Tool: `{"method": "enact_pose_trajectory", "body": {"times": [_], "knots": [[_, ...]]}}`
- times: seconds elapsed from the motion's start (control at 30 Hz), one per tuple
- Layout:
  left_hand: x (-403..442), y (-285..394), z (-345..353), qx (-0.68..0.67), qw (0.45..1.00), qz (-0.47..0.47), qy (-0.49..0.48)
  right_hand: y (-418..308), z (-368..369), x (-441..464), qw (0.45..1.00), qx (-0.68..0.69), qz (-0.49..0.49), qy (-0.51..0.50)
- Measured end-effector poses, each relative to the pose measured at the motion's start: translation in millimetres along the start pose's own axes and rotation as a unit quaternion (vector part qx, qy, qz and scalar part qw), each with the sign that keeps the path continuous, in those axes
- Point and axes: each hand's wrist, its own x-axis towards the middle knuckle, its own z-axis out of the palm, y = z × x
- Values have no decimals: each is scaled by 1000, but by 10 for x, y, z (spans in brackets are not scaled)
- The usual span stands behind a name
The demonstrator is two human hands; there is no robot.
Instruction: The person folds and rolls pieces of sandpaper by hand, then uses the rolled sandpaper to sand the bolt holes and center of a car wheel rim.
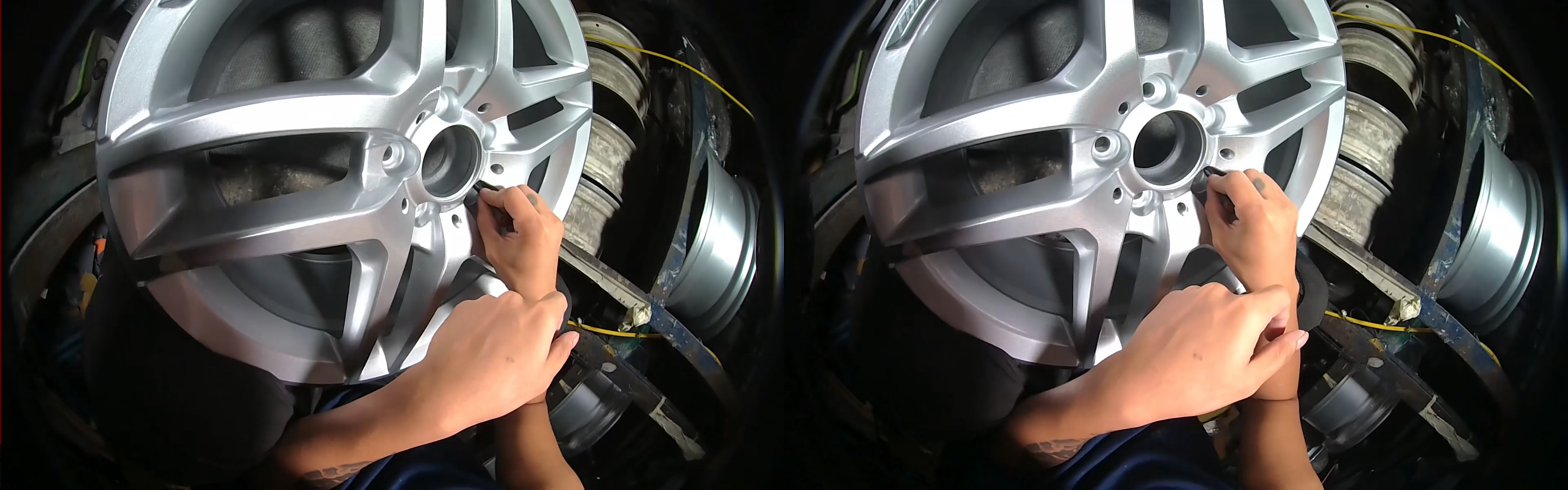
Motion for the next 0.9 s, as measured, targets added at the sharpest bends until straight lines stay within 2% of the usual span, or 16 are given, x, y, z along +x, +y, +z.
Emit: {"method": "enact_pose_trajectory", "body": {"times": [0.27, 0.47, 0.9], "knots": [[-8, 11, -6, 2, 1000, 0, 0, -2, -50, 9, 1000, -6, -8, -20], [-6, 4, 5, 3, 1000, 1, -1, -109, -79, 24, 997, 53, 54, -31], [-36, -19, -6, 9, 1000, 6, -29, -101, -27, 20, 997, 14, 68, -30]]}}
